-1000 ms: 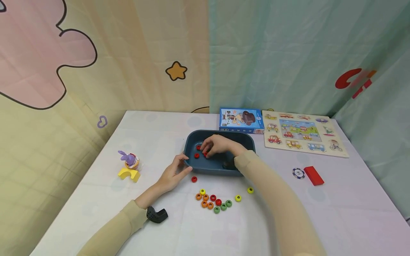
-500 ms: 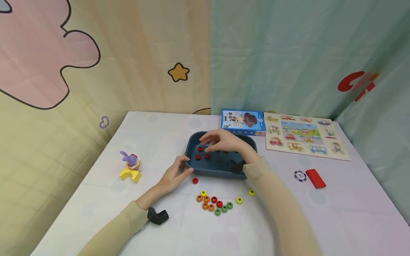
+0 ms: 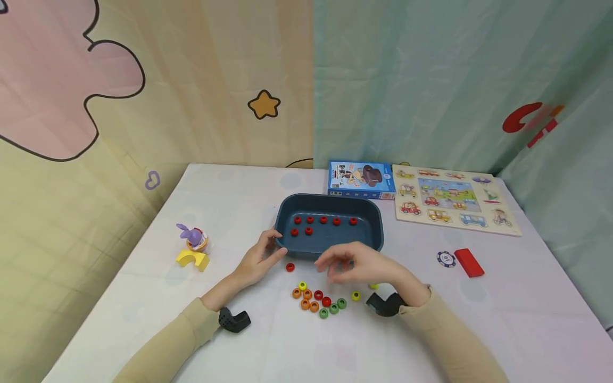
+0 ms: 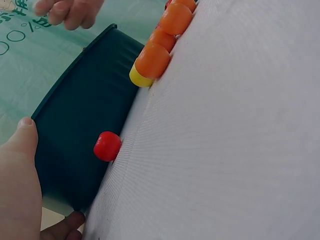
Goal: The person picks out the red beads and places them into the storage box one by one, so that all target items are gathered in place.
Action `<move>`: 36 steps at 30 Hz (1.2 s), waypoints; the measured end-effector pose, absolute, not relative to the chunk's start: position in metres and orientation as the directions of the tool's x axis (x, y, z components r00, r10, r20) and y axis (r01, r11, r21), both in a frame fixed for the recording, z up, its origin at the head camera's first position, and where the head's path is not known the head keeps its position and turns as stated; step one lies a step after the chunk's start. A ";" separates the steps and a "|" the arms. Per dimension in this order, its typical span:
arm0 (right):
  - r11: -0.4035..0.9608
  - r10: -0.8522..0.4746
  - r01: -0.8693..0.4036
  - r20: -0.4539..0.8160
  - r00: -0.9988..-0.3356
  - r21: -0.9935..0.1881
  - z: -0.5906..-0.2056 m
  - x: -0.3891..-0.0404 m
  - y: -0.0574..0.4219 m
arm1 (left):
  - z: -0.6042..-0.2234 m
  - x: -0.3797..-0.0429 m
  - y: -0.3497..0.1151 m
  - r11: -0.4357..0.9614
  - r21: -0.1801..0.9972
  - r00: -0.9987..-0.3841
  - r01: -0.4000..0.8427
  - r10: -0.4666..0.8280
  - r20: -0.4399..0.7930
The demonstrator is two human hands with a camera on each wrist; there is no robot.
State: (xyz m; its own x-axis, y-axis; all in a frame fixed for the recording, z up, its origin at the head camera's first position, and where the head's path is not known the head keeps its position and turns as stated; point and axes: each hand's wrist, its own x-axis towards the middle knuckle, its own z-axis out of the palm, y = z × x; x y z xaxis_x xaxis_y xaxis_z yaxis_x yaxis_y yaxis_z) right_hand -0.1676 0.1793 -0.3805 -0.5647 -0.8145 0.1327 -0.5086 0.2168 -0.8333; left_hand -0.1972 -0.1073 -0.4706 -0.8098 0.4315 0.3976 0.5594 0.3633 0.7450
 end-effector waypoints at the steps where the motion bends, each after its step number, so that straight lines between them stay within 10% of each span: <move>1: 0.223 -0.816 -0.502 0.122 -0.565 -0.836 -0.388 -0.164 0.180 | -0.470 -0.197 -0.107 0.366 0.745 -0.811 0.558 0.430 0.396; 16: 0.439 -0.766 -0.475 -0.041 -0.642 -0.762 -0.437 -0.154 0.176 | -0.434 -0.176 -0.100 0.360 0.751 -0.814 0.554 0.423 0.398; 36: 0.377 -0.776 -0.511 0.038 -0.629 -0.772 -0.422 -0.158 0.176 | -0.451 -0.186 -0.102 0.364 0.758 -0.827 0.541 0.394 0.401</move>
State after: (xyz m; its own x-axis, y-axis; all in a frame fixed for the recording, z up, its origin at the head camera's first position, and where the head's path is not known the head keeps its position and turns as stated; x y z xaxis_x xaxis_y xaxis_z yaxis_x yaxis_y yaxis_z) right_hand -0.1582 0.1760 -0.4218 -0.6291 -0.7764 0.0380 -0.5115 0.3767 -0.7723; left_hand -0.1858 -0.1024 -0.4507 -0.8270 0.3942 0.4009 0.5410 0.3641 0.7581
